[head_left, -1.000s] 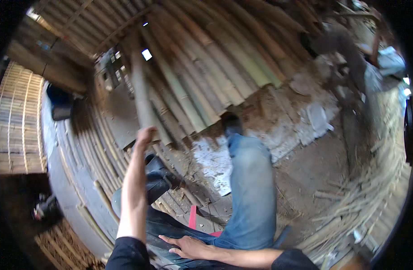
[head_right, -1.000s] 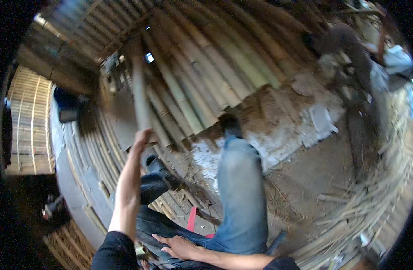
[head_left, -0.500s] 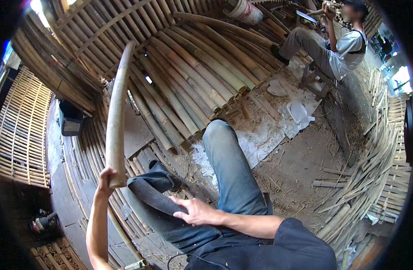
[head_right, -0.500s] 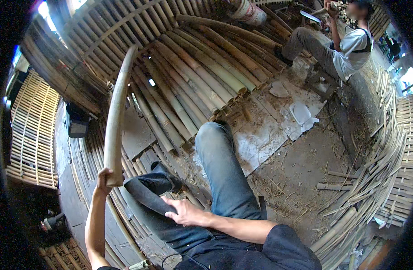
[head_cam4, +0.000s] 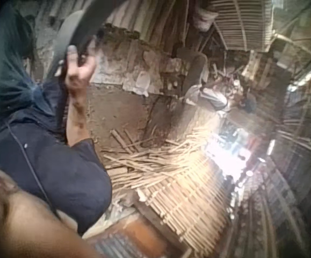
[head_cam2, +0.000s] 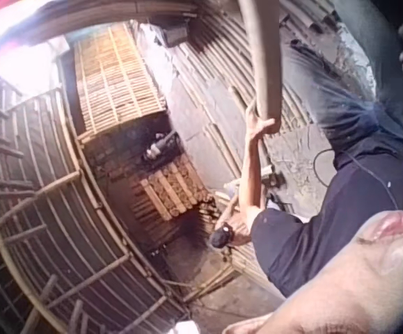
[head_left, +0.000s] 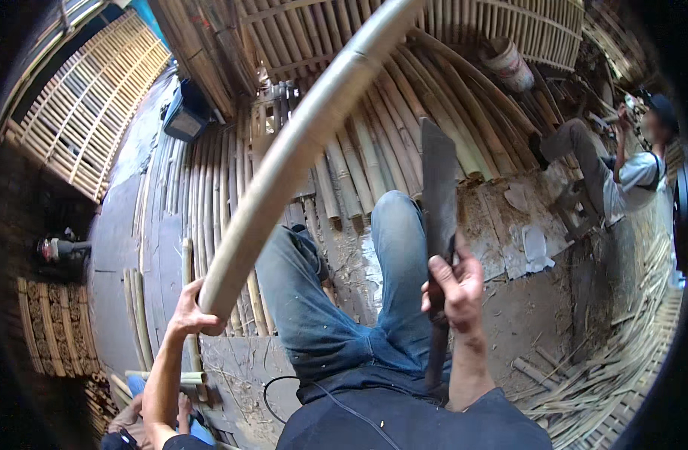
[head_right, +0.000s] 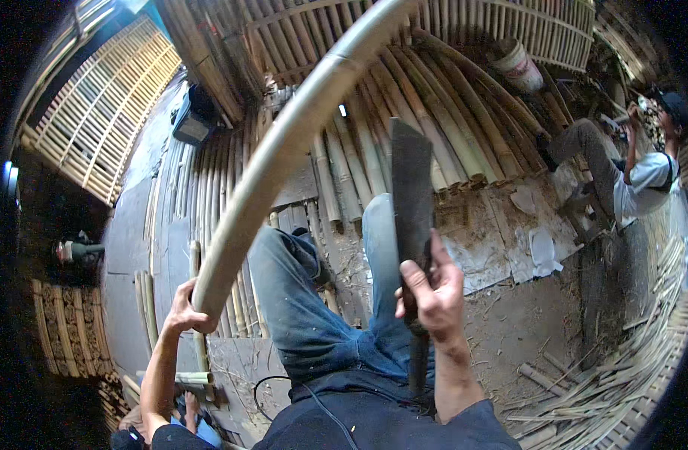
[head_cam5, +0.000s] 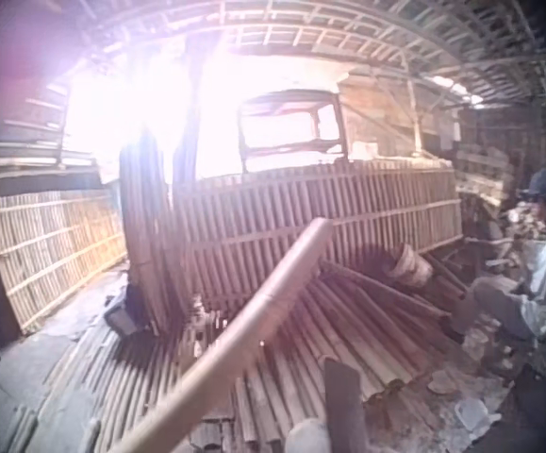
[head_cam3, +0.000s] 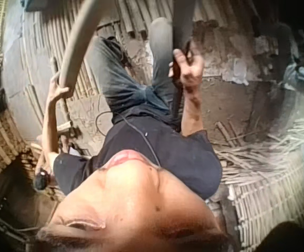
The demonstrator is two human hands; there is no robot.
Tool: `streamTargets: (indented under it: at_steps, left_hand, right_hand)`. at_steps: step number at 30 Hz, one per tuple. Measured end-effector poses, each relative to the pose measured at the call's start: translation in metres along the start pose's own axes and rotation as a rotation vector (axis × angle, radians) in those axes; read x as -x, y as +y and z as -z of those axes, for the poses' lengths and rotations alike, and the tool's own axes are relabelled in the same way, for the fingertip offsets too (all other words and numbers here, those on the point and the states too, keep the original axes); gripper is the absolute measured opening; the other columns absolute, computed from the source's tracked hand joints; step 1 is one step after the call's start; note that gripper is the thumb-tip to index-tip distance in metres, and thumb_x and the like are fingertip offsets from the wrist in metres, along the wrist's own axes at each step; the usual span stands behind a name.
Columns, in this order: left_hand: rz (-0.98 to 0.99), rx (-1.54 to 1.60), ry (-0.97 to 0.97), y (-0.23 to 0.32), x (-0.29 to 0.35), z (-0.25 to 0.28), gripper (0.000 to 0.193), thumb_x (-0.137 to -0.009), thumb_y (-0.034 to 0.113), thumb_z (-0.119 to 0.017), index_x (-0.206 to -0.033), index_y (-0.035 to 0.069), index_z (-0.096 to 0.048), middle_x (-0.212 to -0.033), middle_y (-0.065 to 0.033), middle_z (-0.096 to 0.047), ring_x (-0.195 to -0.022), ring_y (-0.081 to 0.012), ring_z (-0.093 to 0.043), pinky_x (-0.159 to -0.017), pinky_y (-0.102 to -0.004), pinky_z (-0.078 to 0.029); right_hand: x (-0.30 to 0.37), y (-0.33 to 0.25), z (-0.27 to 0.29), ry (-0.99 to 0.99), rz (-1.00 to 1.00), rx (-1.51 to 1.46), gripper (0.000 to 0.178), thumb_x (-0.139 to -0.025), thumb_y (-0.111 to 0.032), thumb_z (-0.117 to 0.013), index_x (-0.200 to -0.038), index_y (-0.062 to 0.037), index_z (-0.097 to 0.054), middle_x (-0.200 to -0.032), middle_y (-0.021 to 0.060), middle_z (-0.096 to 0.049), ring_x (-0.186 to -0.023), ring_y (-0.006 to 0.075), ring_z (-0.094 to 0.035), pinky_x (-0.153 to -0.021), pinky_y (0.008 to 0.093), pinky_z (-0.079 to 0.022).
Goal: The recorder uses a large blade to shave and carve a long bamboo pole while seated.
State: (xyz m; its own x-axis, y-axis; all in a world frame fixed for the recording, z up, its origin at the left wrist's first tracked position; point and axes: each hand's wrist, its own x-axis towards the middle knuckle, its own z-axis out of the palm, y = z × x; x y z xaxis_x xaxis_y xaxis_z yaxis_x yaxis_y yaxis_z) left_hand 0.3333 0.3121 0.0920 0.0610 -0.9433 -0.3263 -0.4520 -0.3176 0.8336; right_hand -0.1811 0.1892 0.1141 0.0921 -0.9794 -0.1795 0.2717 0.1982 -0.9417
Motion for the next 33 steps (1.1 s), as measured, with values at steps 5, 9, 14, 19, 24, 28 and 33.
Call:
streamTargets:
  at_steps: [5,9,14,19,24,28,33]
  left_hand:
    - [0.028,-0.017,-0.186,0.002,0.039,-0.025,0.094,-0.056,0.035,-0.100,-0.133,-0.007,-0.068,-0.112,-0.0083,-0.075,-0.106,-0.0155,-0.070,-0.095,-0.0350,-0.059]
    - [0.008,-0.250,-0.291,-0.011,0.059,-0.014,0.095,-0.050,0.029,-0.096,-0.134,-0.008,-0.069,-0.113,-0.0184,-0.079,-0.106,-0.0232,-0.076,-0.099,-0.0373,-0.059]
    - [0.009,-0.444,-0.258,-0.025,0.055,0.049,0.095,-0.043,0.033,-0.092,-0.128,-0.004,-0.073,-0.113,-0.0189,-0.079,-0.108,-0.0266,-0.078,-0.101,-0.0411,-0.060]
    - [0.141,-0.707,-0.294,-0.061,0.043,0.074,0.108,-0.046,0.034,-0.095,-0.144,0.001,-0.062,-0.132,-0.0199,-0.072,-0.129,-0.0343,-0.068,-0.114,-0.0473,-0.053]
    - [-0.065,-0.841,-0.043,-0.033,0.010,-0.030,0.114,-0.056,0.034,-0.100,-0.155,0.008,-0.051,-0.141,-0.0204,-0.067,-0.135,-0.0405,-0.062,-0.115,-0.0519,-0.050]
    - [-0.021,-0.837,-0.079,-0.031,-0.002,-0.032,0.101,-0.056,0.024,-0.098,-0.148,0.010,-0.058,-0.132,-0.0185,-0.071,-0.122,-0.0422,-0.069,-0.103,-0.0528,-0.055]
    - [-0.095,-0.821,-0.027,-0.029,0.009,-0.014,0.091,-0.054,0.027,-0.098,-0.138,0.010,-0.065,-0.122,-0.0179,-0.075,-0.111,-0.0402,-0.074,-0.097,-0.0508,-0.058]
  right_hand:
    - [-0.018,0.012,0.019,0.057,-0.005,0.146,0.067,-0.106,-0.012,-0.070,-0.166,-0.0061,-0.041,-0.085,0.0055,-0.068,-0.058,0.0115,-0.064,-0.045,0.0292,-0.057]
    - [-0.023,0.033,0.033,0.131,0.051,0.272,0.069,-0.105,-0.014,-0.072,-0.167,-0.0088,-0.042,-0.084,0.0028,-0.066,-0.059,0.0102,-0.063,-0.046,0.0286,-0.058]
    - [-0.020,0.037,0.046,0.261,0.013,0.379,0.073,-0.105,-0.017,-0.073,-0.169,-0.0071,-0.039,-0.081,0.0020,-0.066,-0.060,0.0094,-0.063,-0.047,0.0280,-0.057]
    - [-0.019,0.046,0.060,0.314,0.024,0.500,0.073,-0.105,-0.018,-0.074,-0.168,-0.0047,-0.039,-0.088,0.0050,-0.070,-0.060,0.0100,-0.065,-0.047,0.0273,-0.057]
    - [-0.016,0.053,0.045,0.263,-0.005,0.582,0.073,-0.105,-0.020,-0.075,-0.168,-0.0063,-0.042,-0.092,0.0102,-0.075,-0.057,0.0113,-0.066,-0.049,0.0291,-0.057]
    - [-0.022,0.055,0.037,0.179,-0.020,0.729,0.073,-0.102,-0.020,-0.077,-0.168,-0.0143,-0.044,-0.089,0.0170,-0.076,-0.063,0.0173,-0.072,-0.059,0.0346,-0.060]
    - [-0.043,0.045,0.032,0.246,0.007,0.798,0.074,-0.101,-0.018,-0.078,-0.167,-0.0138,-0.045,-0.089,0.0182,-0.078,-0.069,0.0220,-0.076,-0.066,0.0393,-0.063]
